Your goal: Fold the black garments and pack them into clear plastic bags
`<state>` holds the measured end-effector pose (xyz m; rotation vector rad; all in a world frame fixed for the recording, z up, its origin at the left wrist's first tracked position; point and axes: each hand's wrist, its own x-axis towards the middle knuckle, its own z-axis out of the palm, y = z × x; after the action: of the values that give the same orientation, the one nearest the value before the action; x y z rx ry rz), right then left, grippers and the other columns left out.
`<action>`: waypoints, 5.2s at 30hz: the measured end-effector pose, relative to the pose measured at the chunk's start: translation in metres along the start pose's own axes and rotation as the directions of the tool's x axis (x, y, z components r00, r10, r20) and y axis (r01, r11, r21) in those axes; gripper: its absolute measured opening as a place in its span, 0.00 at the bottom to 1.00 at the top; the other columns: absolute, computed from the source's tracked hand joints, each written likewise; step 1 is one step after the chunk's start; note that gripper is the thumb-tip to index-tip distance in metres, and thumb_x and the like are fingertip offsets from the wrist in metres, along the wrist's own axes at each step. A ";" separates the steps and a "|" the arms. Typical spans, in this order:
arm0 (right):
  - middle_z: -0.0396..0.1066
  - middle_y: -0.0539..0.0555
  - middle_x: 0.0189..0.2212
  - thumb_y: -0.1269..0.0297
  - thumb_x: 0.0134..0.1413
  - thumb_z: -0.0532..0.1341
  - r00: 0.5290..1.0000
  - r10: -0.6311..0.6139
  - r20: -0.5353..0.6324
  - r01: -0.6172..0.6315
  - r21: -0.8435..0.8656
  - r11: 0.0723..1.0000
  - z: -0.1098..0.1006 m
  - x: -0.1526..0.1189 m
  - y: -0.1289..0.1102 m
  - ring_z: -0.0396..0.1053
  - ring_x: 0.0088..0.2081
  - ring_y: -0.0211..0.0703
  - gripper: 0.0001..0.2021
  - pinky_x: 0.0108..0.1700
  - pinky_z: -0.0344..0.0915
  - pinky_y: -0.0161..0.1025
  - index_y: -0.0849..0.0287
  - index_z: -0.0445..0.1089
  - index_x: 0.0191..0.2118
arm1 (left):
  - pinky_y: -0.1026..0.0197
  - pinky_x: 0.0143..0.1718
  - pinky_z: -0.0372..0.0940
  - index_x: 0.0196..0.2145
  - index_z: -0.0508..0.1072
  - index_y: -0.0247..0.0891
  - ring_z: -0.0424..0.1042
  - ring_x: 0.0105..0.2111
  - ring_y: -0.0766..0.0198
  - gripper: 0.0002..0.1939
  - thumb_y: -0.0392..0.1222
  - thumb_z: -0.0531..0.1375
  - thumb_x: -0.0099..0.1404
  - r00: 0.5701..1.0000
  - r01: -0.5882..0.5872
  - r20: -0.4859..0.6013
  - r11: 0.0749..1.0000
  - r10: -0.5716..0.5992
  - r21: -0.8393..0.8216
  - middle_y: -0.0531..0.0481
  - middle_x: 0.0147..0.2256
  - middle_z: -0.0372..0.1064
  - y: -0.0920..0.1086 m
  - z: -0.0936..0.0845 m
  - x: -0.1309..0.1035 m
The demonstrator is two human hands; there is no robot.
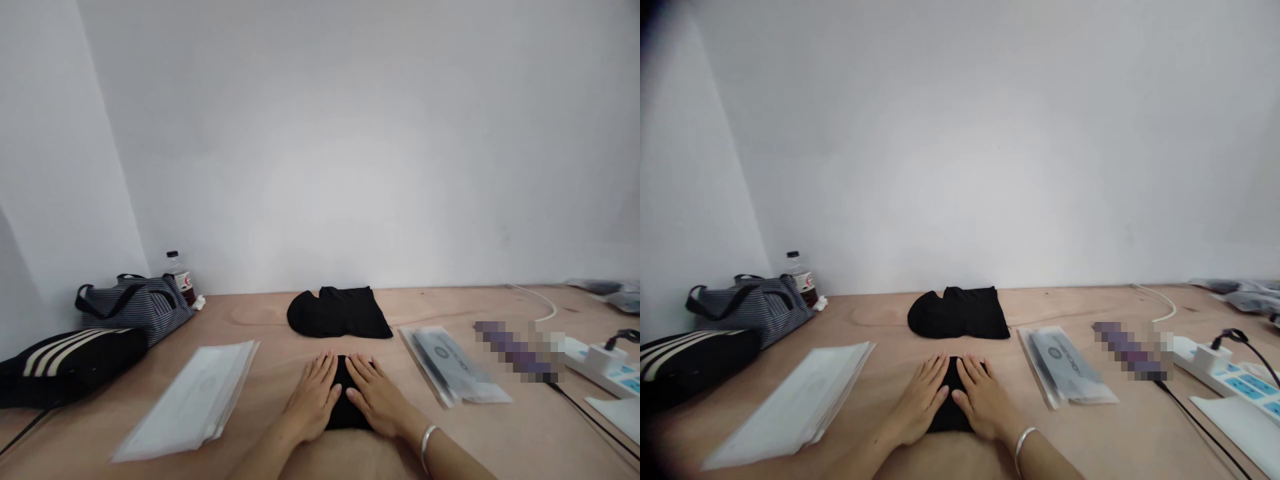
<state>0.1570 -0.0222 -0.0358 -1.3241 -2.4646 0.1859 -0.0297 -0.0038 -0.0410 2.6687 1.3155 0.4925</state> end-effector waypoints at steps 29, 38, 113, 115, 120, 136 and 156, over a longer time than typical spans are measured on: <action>0.63 0.69 0.45 0.58 0.55 0.47 0.859 0.432 -0.275 -0.509 -0.370 0.777 -0.013 -0.006 -0.026 0.64 0.40 0.57 0.21 0.45 0.51 0.56 0.69 0.69 0.41 | 0.53 0.35 0.60 0.45 0.66 0.28 0.63 0.43 0.46 0.18 0.41 0.49 0.61 0.537 0.827 -0.244 0.447 -0.808 0.342 0.34 0.42 0.65 -0.060 -0.106 -0.037; 0.67 0.63 0.39 0.50 0.53 0.50 0.940 0.243 -0.240 -0.305 -0.267 0.914 -0.035 -0.010 -0.019 0.60 0.45 0.57 0.21 0.53 0.41 0.57 0.63 0.68 0.39 | 0.53 0.37 0.59 0.41 0.70 0.29 0.62 0.46 0.47 0.16 0.33 0.47 0.58 0.550 0.811 -0.175 0.473 -0.817 0.344 0.34 0.43 0.65 -0.053 -0.122 -0.036; 0.39 0.58 0.60 0.39 0.44 0.52 0.947 -0.205 0.246 0.171 0.155 0.973 -0.049 -0.017 0.015 0.35 0.60 0.53 0.40 0.56 0.31 0.56 0.51 0.40 0.60 | 0.48 0.57 0.41 0.59 0.45 0.36 0.39 0.59 0.53 0.32 0.57 0.44 0.64 0.989 0.017 0.149 0.995 -0.003 -0.097 0.43 0.60 0.39 0.032 -0.008 -0.024; 0.36 0.58 0.60 0.38 0.42 0.53 0.939 -0.198 0.282 0.155 0.169 0.974 -0.042 -0.020 0.015 0.33 0.60 0.54 0.43 0.56 0.29 0.58 0.51 0.36 0.61 | 0.48 0.57 0.39 0.60 0.43 0.38 0.38 0.59 0.53 0.33 0.58 0.45 0.63 0.983 -0.054 0.169 0.993 0.071 -0.102 0.44 0.60 0.39 0.029 -0.016 -0.022; 0.37 0.59 0.60 0.38 0.46 0.48 0.984 0.036 0.174 -0.051 0.082 0.995 -0.018 -0.028 -0.009 0.35 0.59 0.60 0.41 0.54 0.30 0.63 0.54 0.35 0.61 | 0.46 0.57 0.36 0.59 0.47 0.42 0.43 0.58 0.54 0.33 0.59 0.48 0.61 0.960 -0.205 0.169 0.972 0.222 -0.115 0.46 0.59 0.45 0.019 -0.037 -0.011; 0.29 0.59 0.61 0.38 0.40 0.55 0.952 -0.197 0.234 0.169 0.135 0.976 -0.037 -0.034 0.003 0.28 0.59 0.62 0.45 0.52 0.26 0.66 0.48 0.33 0.60 | 0.43 0.56 0.36 0.58 0.49 0.48 0.39 0.59 0.51 0.35 0.60 0.54 0.56 0.947 -0.222 0.200 0.963 0.251 -0.155 0.50 0.60 0.39 0.005 -0.046 -0.036; 0.38 0.59 0.60 0.41 0.50 0.48 0.980 -0.081 0.180 0.067 0.083 0.994 -0.019 -0.025 0.008 0.36 0.59 0.56 0.37 0.55 0.31 0.61 0.53 0.34 0.61 | 0.39 0.55 0.37 0.59 0.43 0.46 0.45 0.57 0.52 0.33 0.54 0.52 0.61 0.985 -0.160 0.052 0.985 0.164 -0.062 0.49 0.59 0.45 -0.004 -0.025 -0.031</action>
<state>0.1830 -0.0397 -0.0261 -1.2307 -2.6247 0.3966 -0.0588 -0.0260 -0.0262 2.7334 1.0577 0.4607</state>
